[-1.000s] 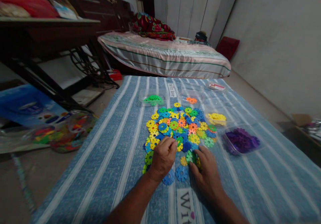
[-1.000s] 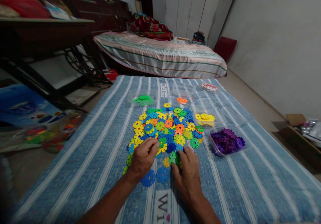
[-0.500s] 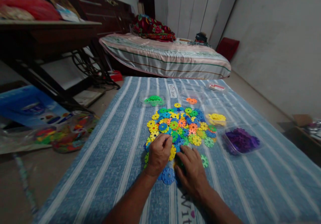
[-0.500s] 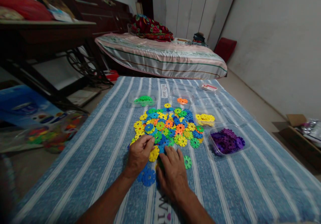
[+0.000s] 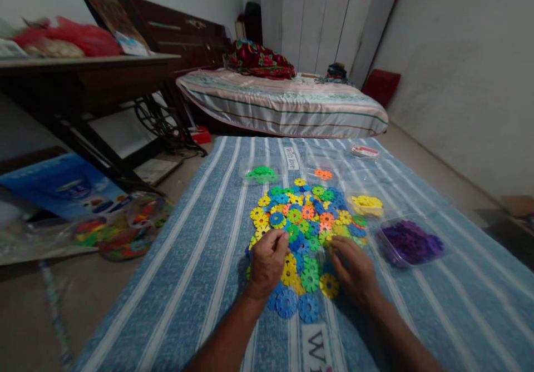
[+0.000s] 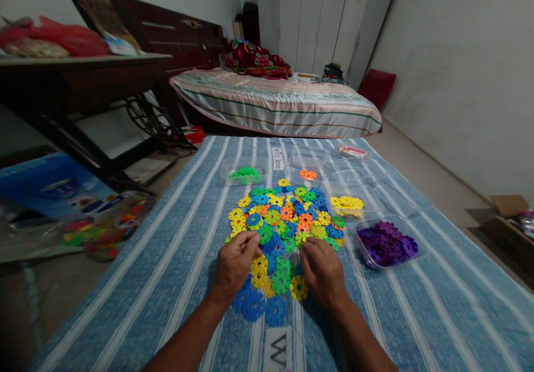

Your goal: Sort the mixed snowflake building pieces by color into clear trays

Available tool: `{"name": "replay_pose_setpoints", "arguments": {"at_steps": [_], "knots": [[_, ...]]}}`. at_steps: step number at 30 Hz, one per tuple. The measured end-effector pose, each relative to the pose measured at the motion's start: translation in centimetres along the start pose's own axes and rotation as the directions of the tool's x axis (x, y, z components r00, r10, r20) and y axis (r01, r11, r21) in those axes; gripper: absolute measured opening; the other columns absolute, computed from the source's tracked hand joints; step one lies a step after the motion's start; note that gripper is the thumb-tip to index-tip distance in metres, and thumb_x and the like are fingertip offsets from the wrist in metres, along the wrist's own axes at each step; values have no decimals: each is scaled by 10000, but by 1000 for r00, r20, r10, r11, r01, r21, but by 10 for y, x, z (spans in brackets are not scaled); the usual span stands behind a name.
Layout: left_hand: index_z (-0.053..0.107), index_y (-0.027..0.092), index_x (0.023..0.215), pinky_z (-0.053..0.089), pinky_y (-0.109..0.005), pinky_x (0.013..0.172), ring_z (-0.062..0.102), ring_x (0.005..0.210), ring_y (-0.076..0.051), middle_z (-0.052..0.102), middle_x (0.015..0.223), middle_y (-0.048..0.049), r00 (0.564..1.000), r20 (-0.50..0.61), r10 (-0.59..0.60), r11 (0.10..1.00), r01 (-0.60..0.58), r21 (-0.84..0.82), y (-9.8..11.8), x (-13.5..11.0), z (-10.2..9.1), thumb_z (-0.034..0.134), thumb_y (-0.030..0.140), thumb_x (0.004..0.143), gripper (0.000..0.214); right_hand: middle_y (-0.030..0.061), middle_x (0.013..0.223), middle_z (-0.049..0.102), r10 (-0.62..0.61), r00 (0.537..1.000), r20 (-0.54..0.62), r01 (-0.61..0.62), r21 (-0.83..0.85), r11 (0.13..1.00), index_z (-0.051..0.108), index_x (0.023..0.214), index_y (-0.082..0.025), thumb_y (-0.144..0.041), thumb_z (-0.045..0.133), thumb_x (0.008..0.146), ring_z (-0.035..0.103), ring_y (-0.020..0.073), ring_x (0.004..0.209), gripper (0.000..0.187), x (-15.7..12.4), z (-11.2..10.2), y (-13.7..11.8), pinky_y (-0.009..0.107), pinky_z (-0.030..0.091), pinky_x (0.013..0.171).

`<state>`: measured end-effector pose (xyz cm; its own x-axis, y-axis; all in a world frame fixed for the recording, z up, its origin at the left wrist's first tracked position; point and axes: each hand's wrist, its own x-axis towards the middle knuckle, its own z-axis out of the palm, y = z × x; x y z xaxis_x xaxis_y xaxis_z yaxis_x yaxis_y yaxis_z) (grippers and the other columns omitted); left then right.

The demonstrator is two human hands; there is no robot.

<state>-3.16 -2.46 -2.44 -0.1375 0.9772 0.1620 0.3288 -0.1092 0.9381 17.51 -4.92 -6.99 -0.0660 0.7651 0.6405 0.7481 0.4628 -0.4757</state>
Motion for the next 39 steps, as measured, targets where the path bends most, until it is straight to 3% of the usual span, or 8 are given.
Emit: {"name": "replay_pose_setpoints", "arguments": {"at_steps": [5,12,18,22,27,30,33,39], "knots": [[651,188,758,487,-231,542,624,519,-144,625,529,22,998,-12,-58,997,58,-42,3,3,-2,564,372,793,207,102,951,712,-37,996,-79,23,-176,984,684,897,-188,-238,497,902,665,216,882,193,7,2,36,383,557,793],[647,141,784,399,-188,420,587,432,-119,635,518,3,956,-11,-294,924,281,-259,15,25,-13,638,375,733,240,93,936,704,-89,994,-64,73,-227,971,663,875,-186,-206,490,912,645,206,862,178,6,9,37,350,534,753],[566,131,793,483,-190,479,669,524,-146,650,604,-18,922,-5,-386,780,324,-535,47,104,-21,666,211,711,152,79,892,699,-48,996,-69,33,-211,977,660,851,-193,-202,468,914,634,199,823,202,9,10,37,340,509,741],[511,117,790,534,-208,665,707,688,-129,675,723,-49,917,16,-398,711,319,-627,63,150,-17,499,143,856,72,70,858,689,-46,996,-73,30,-215,976,645,830,-191,-187,451,916,616,188,803,212,12,10,37,312,485,719],[565,132,782,516,-228,526,672,582,-155,684,693,-74,869,236,-435,799,493,-346,42,113,8,639,221,750,120,72,852,683,4,999,-47,-14,-222,975,643,814,-186,-168,449,906,605,186,809,215,15,5,33,305,469,735],[623,154,735,448,-200,477,604,513,-122,638,600,-12,840,469,-275,951,309,5,30,65,14,618,245,733,92,73,867,682,47,998,-32,-52,-196,979,653,821,-189,-167,450,894,600,186,817,217,18,3,33,307,465,749],[627,179,660,400,-203,495,534,510,-111,553,534,30,770,634,-72,978,-68,195,31,29,12,570,233,755,124,71,859,677,65,997,-38,-70,-174,982,653,809,-192,-164,457,881,593,188,810,210,19,2,34,307,461,752],[600,192,810,465,-322,732,579,801,-201,615,826,-34,631,761,149,658,-637,400,37,-2,6,596,183,785,27,63,827,669,65,998,-24,-68,-157,985,636,779,-196,-154,470,873,586,185,798,194,19,1,35,294,440,740]]}}
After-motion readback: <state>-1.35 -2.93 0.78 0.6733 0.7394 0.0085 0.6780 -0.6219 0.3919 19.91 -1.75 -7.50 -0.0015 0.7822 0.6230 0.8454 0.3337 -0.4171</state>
